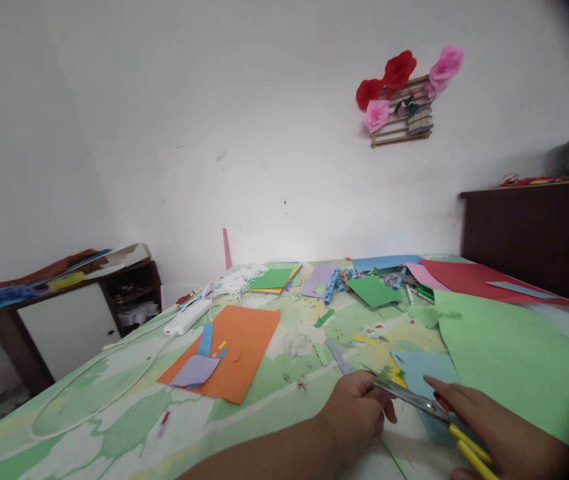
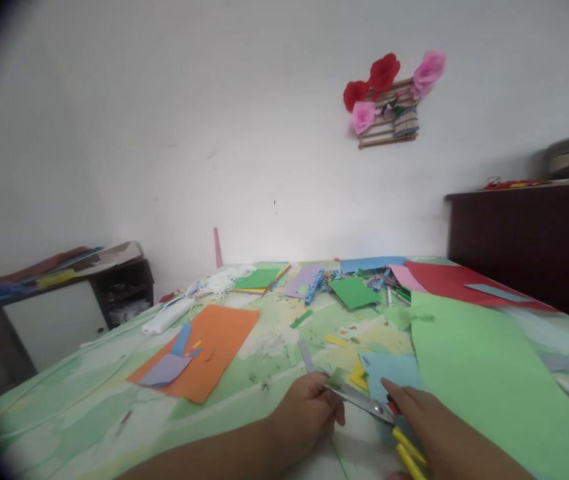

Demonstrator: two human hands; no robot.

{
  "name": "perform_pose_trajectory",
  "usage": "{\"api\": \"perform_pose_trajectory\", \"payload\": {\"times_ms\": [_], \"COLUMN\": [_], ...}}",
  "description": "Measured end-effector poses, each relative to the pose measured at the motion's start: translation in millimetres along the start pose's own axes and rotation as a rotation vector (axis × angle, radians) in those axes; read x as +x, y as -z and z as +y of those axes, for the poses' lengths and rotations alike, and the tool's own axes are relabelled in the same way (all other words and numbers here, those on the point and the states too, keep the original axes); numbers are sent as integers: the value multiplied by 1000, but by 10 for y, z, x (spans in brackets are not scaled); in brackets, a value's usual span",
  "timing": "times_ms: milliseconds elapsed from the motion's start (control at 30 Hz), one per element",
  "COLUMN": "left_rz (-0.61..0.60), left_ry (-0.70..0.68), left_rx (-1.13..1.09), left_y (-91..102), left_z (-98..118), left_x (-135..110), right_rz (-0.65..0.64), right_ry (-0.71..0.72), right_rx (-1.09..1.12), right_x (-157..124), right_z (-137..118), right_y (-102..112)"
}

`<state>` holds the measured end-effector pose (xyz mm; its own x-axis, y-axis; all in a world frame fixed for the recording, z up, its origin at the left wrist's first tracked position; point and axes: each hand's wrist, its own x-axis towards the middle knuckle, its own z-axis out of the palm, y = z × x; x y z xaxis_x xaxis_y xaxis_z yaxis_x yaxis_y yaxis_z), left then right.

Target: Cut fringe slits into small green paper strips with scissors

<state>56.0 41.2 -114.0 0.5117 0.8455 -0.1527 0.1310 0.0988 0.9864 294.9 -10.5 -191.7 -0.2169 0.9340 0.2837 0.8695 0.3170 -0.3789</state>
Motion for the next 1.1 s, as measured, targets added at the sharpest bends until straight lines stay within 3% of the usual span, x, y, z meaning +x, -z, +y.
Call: {"api": "perform_pose_trajectory", "payload": {"times_ms": [167,367,567,800,1100], "left_rz": [4,-36,-38,-23,-49], "left_ry": [-41,-199,-245,-216,-57], "left_rx": [59,81,131,175,131], "left_y": [17,34,54,51,17], "left_z": [18,42,38,59,134], "left_x": [-27,-63,-85,-93,-145], "right_rz": [39,48,59,59,-14], "right_ry": [32,39,52,11,-31], "right_rx": [61,95,58,1,-63], "right_x": [2,-1,20,-16,-15], "right_z": [-80,-191,-202,-142,-115], "right_y": [51,186,164,87,34]}}
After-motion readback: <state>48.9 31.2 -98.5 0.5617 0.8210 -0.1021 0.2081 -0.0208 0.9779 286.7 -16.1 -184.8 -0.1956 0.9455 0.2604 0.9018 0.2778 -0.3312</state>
